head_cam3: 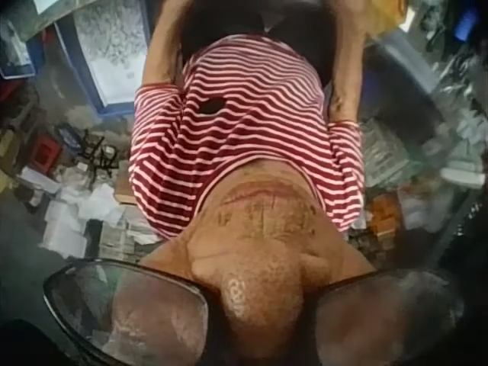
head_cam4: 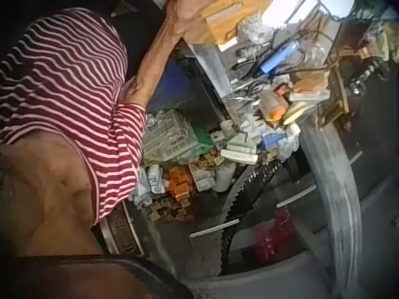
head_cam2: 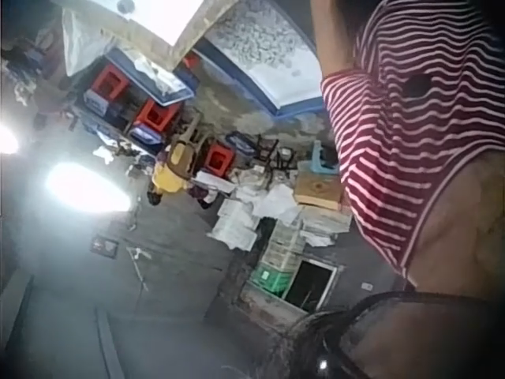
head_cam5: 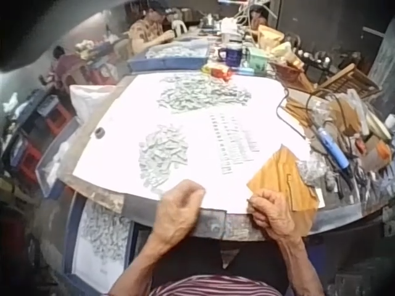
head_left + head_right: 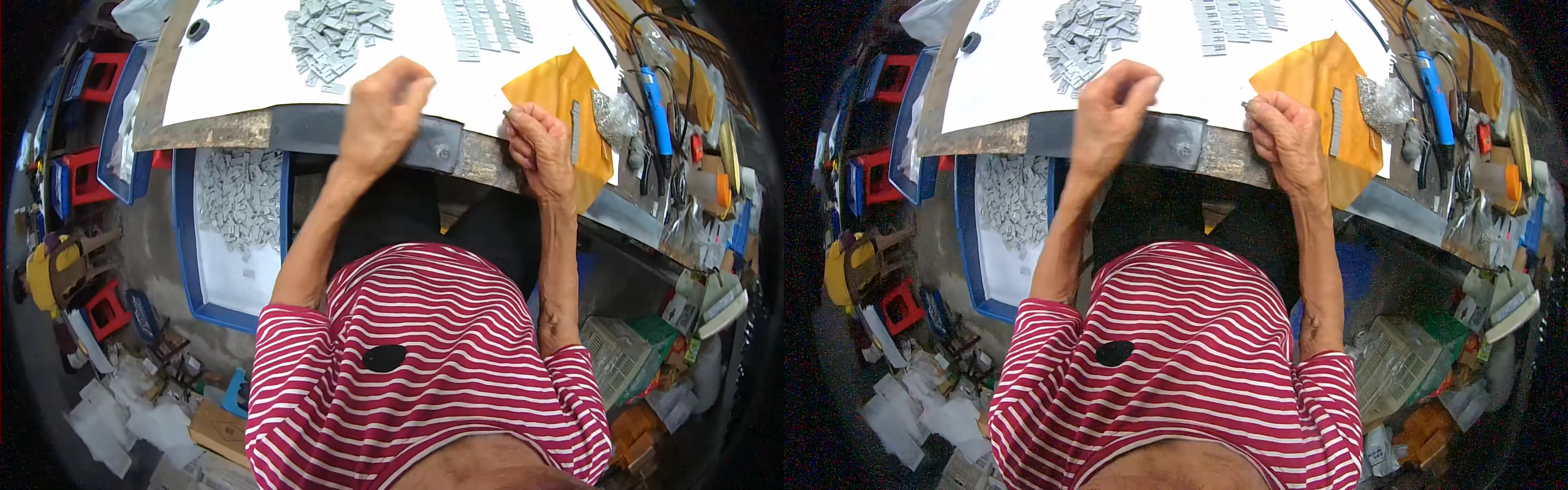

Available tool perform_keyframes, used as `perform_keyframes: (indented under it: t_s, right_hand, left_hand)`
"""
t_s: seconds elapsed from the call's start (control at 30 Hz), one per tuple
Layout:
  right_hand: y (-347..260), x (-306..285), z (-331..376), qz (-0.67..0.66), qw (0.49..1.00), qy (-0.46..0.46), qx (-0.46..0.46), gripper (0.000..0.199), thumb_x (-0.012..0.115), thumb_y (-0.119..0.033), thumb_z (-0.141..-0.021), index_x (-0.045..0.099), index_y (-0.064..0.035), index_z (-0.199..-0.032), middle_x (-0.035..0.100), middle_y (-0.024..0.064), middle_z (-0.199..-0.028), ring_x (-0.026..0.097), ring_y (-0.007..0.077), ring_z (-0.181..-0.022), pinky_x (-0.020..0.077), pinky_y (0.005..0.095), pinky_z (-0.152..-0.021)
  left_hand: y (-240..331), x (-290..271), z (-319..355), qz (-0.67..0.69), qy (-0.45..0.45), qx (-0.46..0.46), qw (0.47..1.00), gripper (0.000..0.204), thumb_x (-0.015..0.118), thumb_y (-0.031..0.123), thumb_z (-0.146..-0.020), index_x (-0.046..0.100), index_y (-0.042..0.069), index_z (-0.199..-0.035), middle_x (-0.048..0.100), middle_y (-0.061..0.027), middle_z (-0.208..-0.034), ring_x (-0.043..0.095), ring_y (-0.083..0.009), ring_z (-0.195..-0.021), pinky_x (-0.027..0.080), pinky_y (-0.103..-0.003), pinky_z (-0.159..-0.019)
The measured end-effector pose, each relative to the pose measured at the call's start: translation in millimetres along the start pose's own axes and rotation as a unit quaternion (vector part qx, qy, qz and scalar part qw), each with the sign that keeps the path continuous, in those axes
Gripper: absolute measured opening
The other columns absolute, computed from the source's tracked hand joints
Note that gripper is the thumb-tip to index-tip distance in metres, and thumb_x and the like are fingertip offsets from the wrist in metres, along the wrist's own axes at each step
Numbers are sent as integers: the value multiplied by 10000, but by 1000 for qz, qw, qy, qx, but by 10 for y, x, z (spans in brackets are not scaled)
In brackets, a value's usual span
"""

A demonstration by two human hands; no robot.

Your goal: Sorting and arranging small metal hardware components on a workbench.

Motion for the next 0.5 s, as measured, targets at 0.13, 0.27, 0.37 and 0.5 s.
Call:
perform_keyframes:
  t_s: [0.13, 0.27, 0.37, 0.5]
  right_hand:
    - [15, -9, 8, -1, 1000, 12, 0, 94, 567, -89, -837, 559, 2, -820, 522, 15, -664, 354, 3, -449, 244, 133, -359]
    - [46, 17, -7, -15, 1000, 5, -5, 92, 572, -87, -832, 560, 4, -821, 527, 18, -672, 357, 3, -451, 244, 132, -360]
    - [52, 22, 1, -13, 1000, 7, -8, 89, 572, -84, -832, 561, 2, -815, 526, 14, -670, 356, 3, -451, 243, 133, -359]
    - [25, 26, 16, -11, 1000, 2, -10, 86, 569, -81, -835, 565, 1, -810, 519, 5, -661, 354, 3, -450, 242, 134, -360]
  left_hand:
    - [-146, -706, -11, -103, 102, 39, 989, 124, 550, 104, -822, 616, 1, -842, 599, -60, -637, 539, -116, -557, 438, -261, -511]
    - [-243, -926, -14, -225, 109, 69, 966, 121, 563, 93, -787, 622, 3, -842, 598, -110, -741, 550, -170, -590, 453, -292, -564]
    - [-233, -779, -98, -251, 88, 79, 961, 129, 602, 99, -743, 614, 10, -837, 575, -118, -793, 554, -237, -684, 453, -331, -632]
    - [-248, -596, -185, -364, 89, 139, 917, 193, 637, 96, -711, 612, -3, -875, 571, -135, -847, 549, -272, -789, 447, -344, -710]
Point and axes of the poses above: each hand's wrist, its own z-axis away from the middle knuckle, its own x-axis out of the palm, y = z × x, the point moved 8 cm from there along -z, towards the middle knuckle
